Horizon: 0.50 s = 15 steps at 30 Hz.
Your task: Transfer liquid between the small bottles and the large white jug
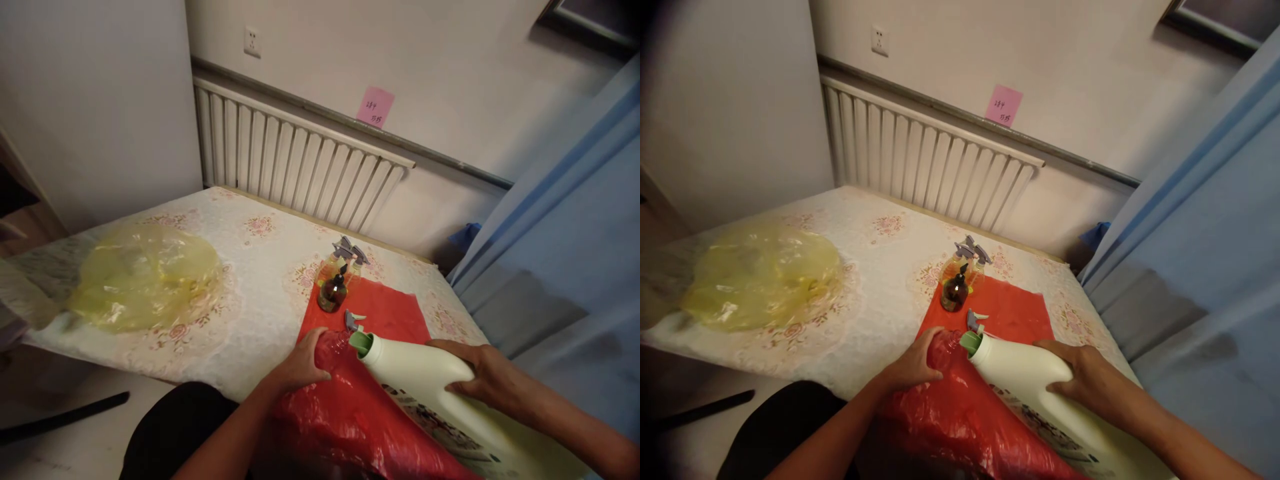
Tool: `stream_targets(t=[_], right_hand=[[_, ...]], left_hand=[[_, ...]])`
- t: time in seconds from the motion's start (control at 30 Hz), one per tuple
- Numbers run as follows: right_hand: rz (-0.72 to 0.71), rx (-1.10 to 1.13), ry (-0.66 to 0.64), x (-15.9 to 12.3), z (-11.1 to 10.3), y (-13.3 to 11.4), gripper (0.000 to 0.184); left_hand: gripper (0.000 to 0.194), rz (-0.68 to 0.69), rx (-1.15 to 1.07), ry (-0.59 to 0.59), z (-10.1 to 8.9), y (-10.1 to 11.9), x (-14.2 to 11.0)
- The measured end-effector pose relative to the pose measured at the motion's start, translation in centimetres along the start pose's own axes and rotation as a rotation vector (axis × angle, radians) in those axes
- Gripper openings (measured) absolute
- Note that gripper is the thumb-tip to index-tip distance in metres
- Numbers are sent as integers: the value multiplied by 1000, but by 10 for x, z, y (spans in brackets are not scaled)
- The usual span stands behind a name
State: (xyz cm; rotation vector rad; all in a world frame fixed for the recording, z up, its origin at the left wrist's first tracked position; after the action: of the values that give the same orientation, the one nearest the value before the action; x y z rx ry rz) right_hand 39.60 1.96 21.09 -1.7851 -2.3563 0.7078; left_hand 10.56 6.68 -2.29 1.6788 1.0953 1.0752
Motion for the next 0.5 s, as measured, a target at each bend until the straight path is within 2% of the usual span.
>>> stream_targets(t=[0.5], right_hand=[[8,3,0,4,2,5,49]], left_hand=[[91,10,-2,10,1,-3,0]])
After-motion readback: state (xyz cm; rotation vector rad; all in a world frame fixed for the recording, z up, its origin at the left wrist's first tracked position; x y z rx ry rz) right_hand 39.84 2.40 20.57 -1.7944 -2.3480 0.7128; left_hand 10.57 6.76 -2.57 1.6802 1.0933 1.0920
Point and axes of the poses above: each hand's wrist, its own x-axis towards the middle knuckle, its own z-axis out of the palm, y = z × x, the point moved 1 cm from there along x, towards the middle knuckle, and after that the axes turned 5 degrees about y, right-handed, at the moved point
